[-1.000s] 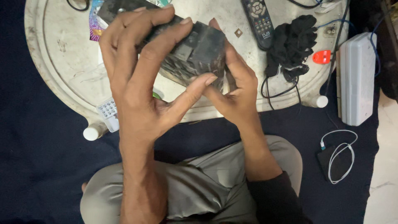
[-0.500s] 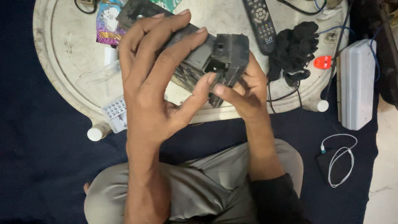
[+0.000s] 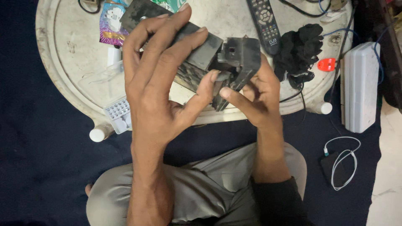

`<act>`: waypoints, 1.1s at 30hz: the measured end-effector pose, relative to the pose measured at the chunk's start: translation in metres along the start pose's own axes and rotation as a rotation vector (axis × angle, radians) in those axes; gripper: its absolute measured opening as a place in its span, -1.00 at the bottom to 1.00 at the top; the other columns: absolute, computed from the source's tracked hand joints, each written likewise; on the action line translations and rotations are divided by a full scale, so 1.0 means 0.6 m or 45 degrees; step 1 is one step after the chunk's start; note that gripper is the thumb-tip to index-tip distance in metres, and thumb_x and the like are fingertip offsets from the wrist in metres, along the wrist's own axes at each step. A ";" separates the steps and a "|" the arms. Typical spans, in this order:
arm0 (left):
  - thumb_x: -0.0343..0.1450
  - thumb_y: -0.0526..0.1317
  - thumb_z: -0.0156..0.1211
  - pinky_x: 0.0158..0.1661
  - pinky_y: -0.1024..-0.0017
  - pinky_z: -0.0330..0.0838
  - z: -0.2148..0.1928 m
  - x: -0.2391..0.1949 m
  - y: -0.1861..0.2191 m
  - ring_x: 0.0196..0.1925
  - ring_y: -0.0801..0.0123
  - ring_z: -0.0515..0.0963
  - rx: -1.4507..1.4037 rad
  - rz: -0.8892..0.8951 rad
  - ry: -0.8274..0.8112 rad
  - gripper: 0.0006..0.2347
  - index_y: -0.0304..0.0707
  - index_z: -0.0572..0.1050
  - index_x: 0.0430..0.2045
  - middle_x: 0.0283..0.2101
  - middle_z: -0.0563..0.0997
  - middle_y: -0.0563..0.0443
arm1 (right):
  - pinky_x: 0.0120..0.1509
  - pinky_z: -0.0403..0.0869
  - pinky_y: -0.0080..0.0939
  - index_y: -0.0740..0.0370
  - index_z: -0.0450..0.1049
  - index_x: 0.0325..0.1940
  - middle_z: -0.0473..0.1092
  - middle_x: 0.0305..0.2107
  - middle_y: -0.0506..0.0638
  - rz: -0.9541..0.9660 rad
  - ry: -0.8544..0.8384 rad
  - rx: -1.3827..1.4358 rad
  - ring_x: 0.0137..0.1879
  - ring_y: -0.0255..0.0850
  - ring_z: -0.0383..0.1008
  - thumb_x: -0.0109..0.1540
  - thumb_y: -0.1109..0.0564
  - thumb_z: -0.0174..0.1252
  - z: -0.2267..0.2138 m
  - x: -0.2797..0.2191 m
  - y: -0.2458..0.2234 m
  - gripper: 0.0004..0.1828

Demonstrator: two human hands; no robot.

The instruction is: The person sits on the floor and inspects a black DVB set-top box. They rotate the device to examine the back panel, side ports, and bottom, then open the casing to view the internal circuit board before closing it again.

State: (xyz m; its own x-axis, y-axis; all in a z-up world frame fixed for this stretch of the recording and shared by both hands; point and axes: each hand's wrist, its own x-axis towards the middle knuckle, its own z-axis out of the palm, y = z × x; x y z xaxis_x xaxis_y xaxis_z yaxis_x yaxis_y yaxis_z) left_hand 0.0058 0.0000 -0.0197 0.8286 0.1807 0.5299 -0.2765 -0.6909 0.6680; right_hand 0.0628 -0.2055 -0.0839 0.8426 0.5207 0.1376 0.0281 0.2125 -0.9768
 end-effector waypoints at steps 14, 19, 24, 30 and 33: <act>0.45 -0.18 0.46 0.39 0.07 0.28 0.009 0.000 0.022 0.37 -0.07 0.35 0.079 -0.021 -0.094 -0.60 -0.19 0.55 0.18 0.39 0.36 -0.16 | 0.31 0.45 -0.31 0.45 -0.06 0.48 0.44 0.02 0.16 -0.190 -0.005 -0.688 0.17 -0.24 0.48 0.30 0.40 0.23 0.011 -0.002 -0.022 -0.22; 0.47 -0.17 0.44 0.45 0.00 0.15 0.011 -0.010 0.010 0.52 -0.23 0.12 0.057 0.010 -0.034 -0.59 -0.05 0.52 0.23 0.47 0.07 -0.32 | 0.09 0.46 -0.46 0.39 0.00 0.52 0.48 -0.07 0.05 -0.081 0.093 -0.663 -0.02 -0.41 0.47 0.35 0.39 0.29 0.010 -0.002 0.002 -0.23; 0.43 0.00 0.48 0.45 0.07 0.09 0.022 -0.030 -0.008 0.52 -0.11 0.06 0.207 -0.071 0.076 -0.37 0.00 0.31 0.40 0.50 -0.02 -0.27 | 0.26 0.50 -0.40 0.39 0.12 0.42 0.45 0.01 0.07 -0.167 0.080 -0.568 0.12 -0.35 0.49 0.37 0.47 0.30 0.003 -0.002 0.015 -0.36; 0.43 -0.01 0.63 0.37 0.20 0.29 0.031 -0.043 -0.015 0.50 -0.03 0.24 -0.142 -0.211 0.201 -0.27 -0.11 0.20 0.38 0.46 0.11 -0.24 | 0.31 0.46 -0.41 0.40 0.03 0.53 0.46 0.04 0.07 -0.205 0.184 -0.577 0.16 -0.33 0.50 0.39 0.47 0.25 0.031 -0.004 0.012 -0.27; 0.40 -0.07 0.65 0.40 0.20 0.33 0.028 -0.048 -0.016 0.50 0.01 0.27 -0.180 -0.241 0.208 -0.29 -0.15 0.25 0.37 0.43 0.16 -0.25 | 0.25 0.50 -0.38 0.42 0.12 0.49 0.49 0.04 0.15 -0.297 0.152 -0.755 0.13 -0.29 0.53 0.39 0.43 0.30 0.035 -0.006 -0.017 -0.33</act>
State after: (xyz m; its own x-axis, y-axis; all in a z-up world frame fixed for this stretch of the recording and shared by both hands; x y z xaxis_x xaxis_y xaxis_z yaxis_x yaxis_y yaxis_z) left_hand -0.0073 -0.0105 -0.0500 0.7855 0.4158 0.4584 -0.1988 -0.5319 0.8231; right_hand 0.0480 -0.1921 -0.0710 0.8313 0.4136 0.3714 0.4815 -0.2018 -0.8529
